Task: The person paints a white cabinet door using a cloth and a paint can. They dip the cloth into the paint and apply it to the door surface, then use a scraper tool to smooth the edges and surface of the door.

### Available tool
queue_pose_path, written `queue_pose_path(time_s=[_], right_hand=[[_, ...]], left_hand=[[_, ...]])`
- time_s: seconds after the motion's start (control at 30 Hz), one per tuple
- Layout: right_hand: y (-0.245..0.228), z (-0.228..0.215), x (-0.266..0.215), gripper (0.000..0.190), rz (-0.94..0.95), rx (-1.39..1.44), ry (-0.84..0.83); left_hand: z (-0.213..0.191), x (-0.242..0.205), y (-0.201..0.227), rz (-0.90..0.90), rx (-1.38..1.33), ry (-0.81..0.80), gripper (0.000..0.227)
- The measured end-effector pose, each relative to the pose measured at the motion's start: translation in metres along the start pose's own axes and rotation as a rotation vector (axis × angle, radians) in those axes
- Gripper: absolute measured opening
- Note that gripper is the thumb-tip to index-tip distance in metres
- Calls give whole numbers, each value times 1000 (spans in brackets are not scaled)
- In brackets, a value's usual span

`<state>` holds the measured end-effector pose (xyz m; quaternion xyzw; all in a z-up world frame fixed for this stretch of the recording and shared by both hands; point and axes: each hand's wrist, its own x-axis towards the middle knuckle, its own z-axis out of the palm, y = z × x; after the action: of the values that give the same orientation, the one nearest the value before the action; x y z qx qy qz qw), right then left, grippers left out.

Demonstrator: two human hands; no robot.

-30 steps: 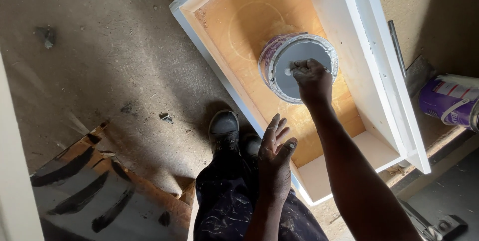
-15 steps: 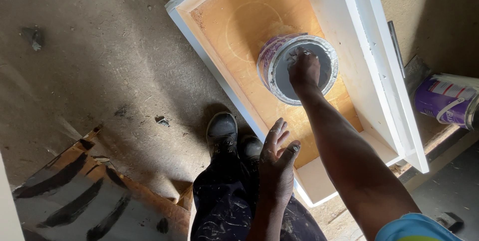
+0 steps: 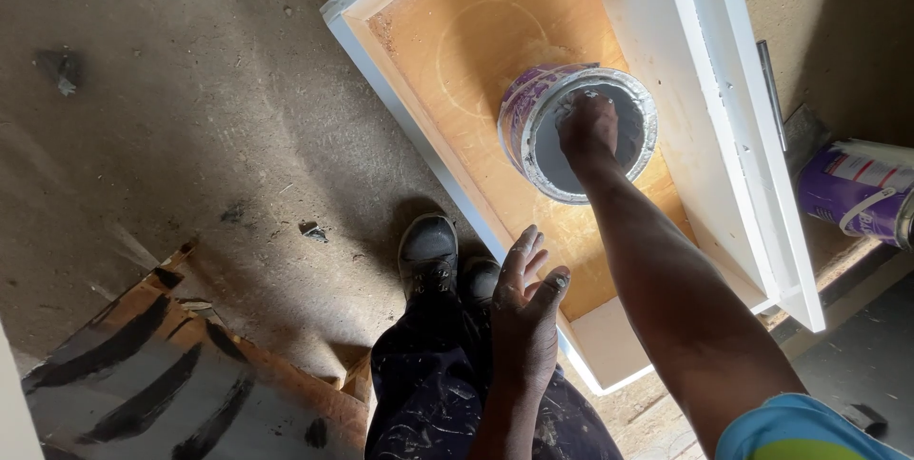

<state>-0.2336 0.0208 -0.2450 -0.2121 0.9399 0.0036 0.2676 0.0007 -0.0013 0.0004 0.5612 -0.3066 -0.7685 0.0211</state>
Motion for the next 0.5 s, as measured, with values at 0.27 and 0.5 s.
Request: queue_pose_path(time_s=[0.27,0.5], right_hand=[[-38,-97,-70,16,527,1029,-128],[-24,-113,-107,16,558,1096,-272]], left_hand=[[-6,9,-14,5,-104,21,67],[-5,8,-5,-29,-66,29,65]])
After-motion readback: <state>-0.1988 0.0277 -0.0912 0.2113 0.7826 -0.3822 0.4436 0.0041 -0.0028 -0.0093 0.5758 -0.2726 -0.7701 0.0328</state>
